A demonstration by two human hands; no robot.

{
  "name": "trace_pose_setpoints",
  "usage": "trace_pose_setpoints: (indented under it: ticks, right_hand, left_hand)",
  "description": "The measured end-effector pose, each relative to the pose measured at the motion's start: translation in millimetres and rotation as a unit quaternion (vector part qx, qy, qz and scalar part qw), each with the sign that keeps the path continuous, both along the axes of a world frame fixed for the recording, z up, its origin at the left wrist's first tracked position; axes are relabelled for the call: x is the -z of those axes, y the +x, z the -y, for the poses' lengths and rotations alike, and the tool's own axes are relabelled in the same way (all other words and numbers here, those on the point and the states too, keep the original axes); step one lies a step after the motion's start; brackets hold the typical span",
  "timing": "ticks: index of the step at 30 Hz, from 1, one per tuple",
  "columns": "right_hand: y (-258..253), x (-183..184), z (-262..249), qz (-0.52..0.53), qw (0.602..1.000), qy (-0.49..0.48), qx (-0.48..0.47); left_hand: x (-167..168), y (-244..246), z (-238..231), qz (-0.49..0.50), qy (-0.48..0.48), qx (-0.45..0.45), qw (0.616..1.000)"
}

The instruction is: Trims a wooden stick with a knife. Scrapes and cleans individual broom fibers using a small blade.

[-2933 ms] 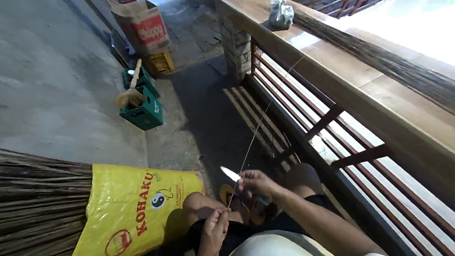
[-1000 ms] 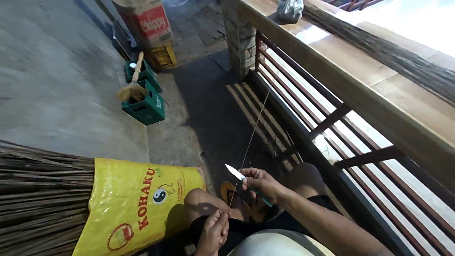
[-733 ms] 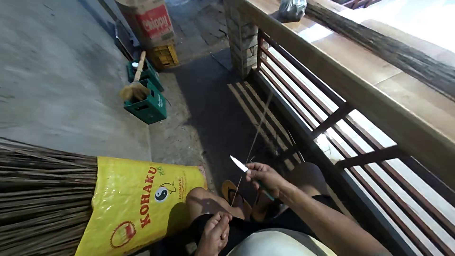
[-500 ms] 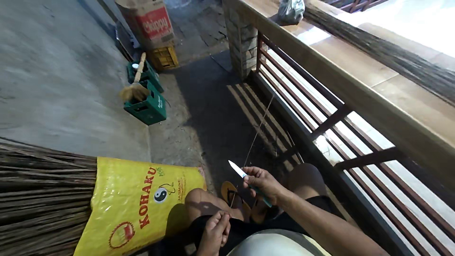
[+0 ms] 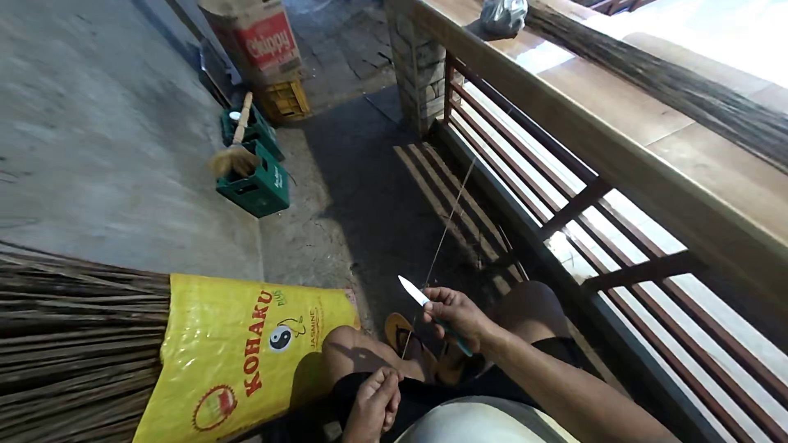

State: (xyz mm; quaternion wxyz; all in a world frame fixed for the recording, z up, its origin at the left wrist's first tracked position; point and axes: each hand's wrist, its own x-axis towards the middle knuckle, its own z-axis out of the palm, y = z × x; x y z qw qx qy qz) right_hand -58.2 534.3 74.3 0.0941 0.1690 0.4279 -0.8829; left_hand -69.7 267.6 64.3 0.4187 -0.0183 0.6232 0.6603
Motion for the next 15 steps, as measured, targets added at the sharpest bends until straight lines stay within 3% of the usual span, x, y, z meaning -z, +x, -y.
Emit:
trace_pose_setpoints:
  ticks: [5,11,15]
  right_hand:
    - [17.6,15.7,37.3,-0.035,0.995,-0.002,-0.090]
    - [-2.8,-0.6,0.7,-0.015,1.000,0.012,-0.016]
    - [-0.2,-5.2,6.6,-0.024,0.999,0.007,-0.036]
  left_hand:
    - [-3.0,-2.6,-15.2,-0.059,-0.030,-0.014,0.998]
    - [-7.9,-2.2,3.8,-0.013,0.000,0.000,1.000]
    - [-3.9,-1.2,10.3,0.012,0.020,-0.010,1.000]
